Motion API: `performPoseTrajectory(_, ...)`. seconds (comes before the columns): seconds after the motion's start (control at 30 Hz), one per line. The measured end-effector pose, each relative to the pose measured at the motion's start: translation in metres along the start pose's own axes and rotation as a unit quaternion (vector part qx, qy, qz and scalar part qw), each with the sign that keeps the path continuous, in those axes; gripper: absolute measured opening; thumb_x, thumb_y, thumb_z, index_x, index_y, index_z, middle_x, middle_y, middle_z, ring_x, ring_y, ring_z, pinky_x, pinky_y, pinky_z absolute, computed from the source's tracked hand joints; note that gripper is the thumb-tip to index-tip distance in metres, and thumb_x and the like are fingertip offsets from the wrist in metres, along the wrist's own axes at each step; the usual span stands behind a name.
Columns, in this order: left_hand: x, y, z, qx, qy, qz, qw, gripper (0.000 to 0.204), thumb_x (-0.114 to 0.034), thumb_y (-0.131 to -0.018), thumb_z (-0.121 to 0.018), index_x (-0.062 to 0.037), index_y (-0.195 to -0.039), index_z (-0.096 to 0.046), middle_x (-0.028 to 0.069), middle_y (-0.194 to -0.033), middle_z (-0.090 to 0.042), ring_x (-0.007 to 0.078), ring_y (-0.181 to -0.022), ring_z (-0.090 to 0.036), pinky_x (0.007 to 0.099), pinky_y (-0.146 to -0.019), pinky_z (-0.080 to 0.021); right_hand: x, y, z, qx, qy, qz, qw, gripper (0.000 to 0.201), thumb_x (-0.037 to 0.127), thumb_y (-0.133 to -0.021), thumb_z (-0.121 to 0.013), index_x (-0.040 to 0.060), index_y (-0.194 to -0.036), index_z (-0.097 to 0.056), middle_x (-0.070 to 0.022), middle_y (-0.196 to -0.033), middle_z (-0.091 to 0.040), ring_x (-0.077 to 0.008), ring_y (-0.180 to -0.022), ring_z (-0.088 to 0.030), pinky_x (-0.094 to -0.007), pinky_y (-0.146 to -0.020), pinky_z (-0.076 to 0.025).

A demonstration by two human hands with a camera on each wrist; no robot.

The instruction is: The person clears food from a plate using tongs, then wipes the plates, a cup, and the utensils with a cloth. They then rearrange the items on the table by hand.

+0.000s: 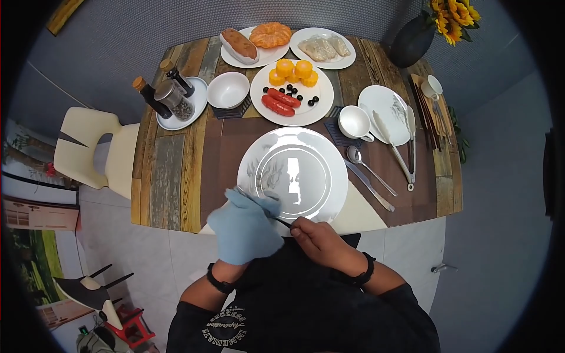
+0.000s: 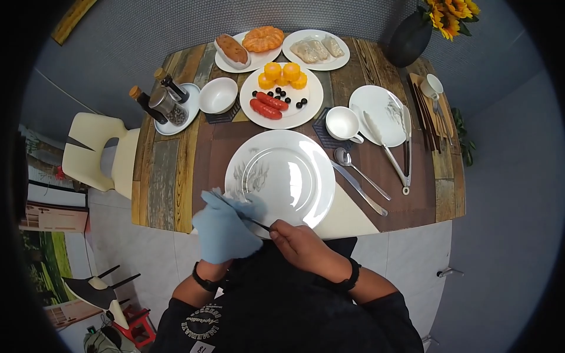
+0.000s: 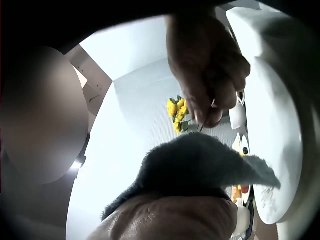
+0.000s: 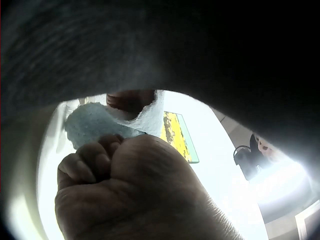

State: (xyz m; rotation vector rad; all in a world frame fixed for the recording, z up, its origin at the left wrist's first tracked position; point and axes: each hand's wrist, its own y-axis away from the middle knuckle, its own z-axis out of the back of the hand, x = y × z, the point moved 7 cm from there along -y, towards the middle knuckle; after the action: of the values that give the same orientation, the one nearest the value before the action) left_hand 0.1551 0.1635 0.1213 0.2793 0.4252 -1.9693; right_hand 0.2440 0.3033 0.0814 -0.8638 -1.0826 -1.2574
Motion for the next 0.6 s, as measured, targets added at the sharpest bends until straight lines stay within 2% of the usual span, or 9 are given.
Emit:
performPoseTrajectory(0.07, -0.006, 0.003, -0.003, 0.064, -0.032, 0.037, 0.997, 0.073, -0.027, -0.053, -0.084, 0.0137, -0.103, -0.049, 0.0087, -0.075, -0.064, 0.0266, -0.064, -0.066, 0.0377, -0.055, -0.049, -0.004, 0.001, -0.002, 0.001, -0.004, -0.007, 1.0, 0.013, 0.015, -0.105, -0.053, 0.0034, -0.101, -0.055, -0.0195, -0.069, -0.057, -0.0413, -0.066, -0.06, -0.046, -0.06, -0.045)
performPoseTrajectory(0.2, 0.003, -0.01, 0.024, 0.028, 0.023, 0.095, 0.995, 0.076, -0.025, -0.051, -0.088, 0.0103, -0.103, -0.045, 0.0072, -0.077, -0.066, 0.0273, -0.072, -0.069, 0.0345, -0.064, -0.054, 0.001, 0.002, -0.003, 0.023, 0.01, 0.001, 1.0, 0.013, 0.016, -0.105, -0.052, 0.0034, -0.101, -0.055, -0.0194, -0.069, -0.057, -0.0414, -0.066, -0.06, -0.0457, -0.059, -0.045)
performPoseTrajectory(0.27, 0.012, -0.012, 0.019, 0.046, 0.06, 0.036, 0.997, 0.087, -0.028, -0.055, -0.082, 0.0246, -0.114, -0.045, 0.0076, -0.075, -0.064, 0.0273, -0.067, -0.067, 0.039, -0.057, -0.05, 0.0, 0.003, -0.005, 0.034, 0.022, 0.007, 0.999, 0.014, 0.016, -0.106, -0.052, 0.0033, -0.101, -0.055, -0.0195, -0.068, -0.057, -0.0412, -0.065, -0.06, -0.0453, -0.059, -0.044)
performPoseTrajectory(0.3, 0.02, -0.008, 0.005, 0.044, 0.06, 0.037, 0.997, 0.087, -0.028, -0.055, -0.082, 0.0246, -0.114, -0.045, 0.0076, -0.075, -0.064, 0.0273, -0.067, -0.067, 0.039, -0.057, -0.05, 0.0, 0.003, -0.005, 0.035, 0.023, 0.008, 0.999, 0.014, 0.016, -0.106, -0.052, 0.0033, -0.101, -0.055, -0.0195, -0.068, -0.057, -0.0412, -0.065, -0.06, -0.0453, -0.059, -0.044)
performPoseTrajectory(0.37, 0.011, -0.001, -0.005, -0.043, 0.055, -0.097, 0.993, 0.081, -0.028, -0.049, -0.085, 0.0169, -0.11, -0.055, 0.0064, -0.074, -0.064, 0.0264, -0.073, -0.068, 0.0369, -0.061, -0.052, -0.002, 0.001, -0.002, 0.017, 0.006, -0.005, 1.0, 0.015, 0.017, -0.106, -0.051, 0.0031, -0.101, -0.055, -0.0194, -0.068, -0.056, -0.0411, -0.066, -0.06, -0.0455, -0.059, -0.044)
performPoseTrajectory(0.4, 0.006, 0.001, -0.005, -0.043, 0.054, -0.096, 0.993, 0.081, -0.028, -0.049, -0.085, 0.0169, -0.11, -0.055, 0.0064, -0.074, -0.064, 0.0264, -0.073, -0.068, 0.0369, -0.061, -0.052, -0.002, 0.001, -0.003, 0.018, 0.005, -0.005, 1.0, 0.015, 0.017, -0.106, -0.051, 0.0031, -0.101, -0.055, -0.0194, -0.068, -0.056, -0.0411, -0.066, -0.06, -0.0455, -0.059, -0.044)
performPoseTrajectory(0.47, 0.003, 0.001, -0.008, 0.051, 0.062, 0.047, 0.996, 0.064, -0.026, -0.049, -0.083, 0.0057, -0.102, -0.065, 0.0053, -0.074, -0.065, 0.0257, -0.077, -0.068, 0.0366, -0.065, -0.051, -0.003, 0.001, -0.003, 0.018, -0.006, -0.017, 1.0, 0.016, 0.017, -0.106, -0.051, 0.0029, -0.1, -0.055, -0.019, -0.068, -0.056, -0.0404, -0.065, -0.059, -0.045, -0.06, -0.044)
performPoseTrajectory(0.57, -0.002, -0.013, 0.022, 0.022, 0.023, 0.041, 0.999, 0.07, -0.026, -0.05, -0.089, 0.0042, -0.1, -0.052, 0.0049, -0.075, -0.067, 0.0273, -0.073, -0.069, 0.034, -0.069, -0.054, 0.004, -0.001, -0.004, 0.025, -0.01, -0.005, 1.0, 0.017, 0.018, -0.107, -0.05, 0.0029, -0.099, -0.055, -0.0189, -0.068, -0.055, -0.0402, -0.064, -0.057, -0.0441, -0.06, -0.044)
performPoseTrajectory(0.6, 0.003, -0.016, 0.022, 0.021, 0.024, 0.042, 0.999, 0.07, -0.026, -0.05, -0.089, 0.0042, -0.1, -0.052, 0.0049, -0.075, -0.067, 0.0273, -0.073, -0.069, 0.034, -0.069, -0.054, 0.003, -0.001, -0.004, 0.026, -0.009, -0.005, 1.0, 0.017, 0.018, -0.107, -0.05, 0.0029, -0.099, -0.055, -0.0189, -0.068, -0.055, -0.0402, -0.064, -0.057, -0.0441, -0.06, -0.044)
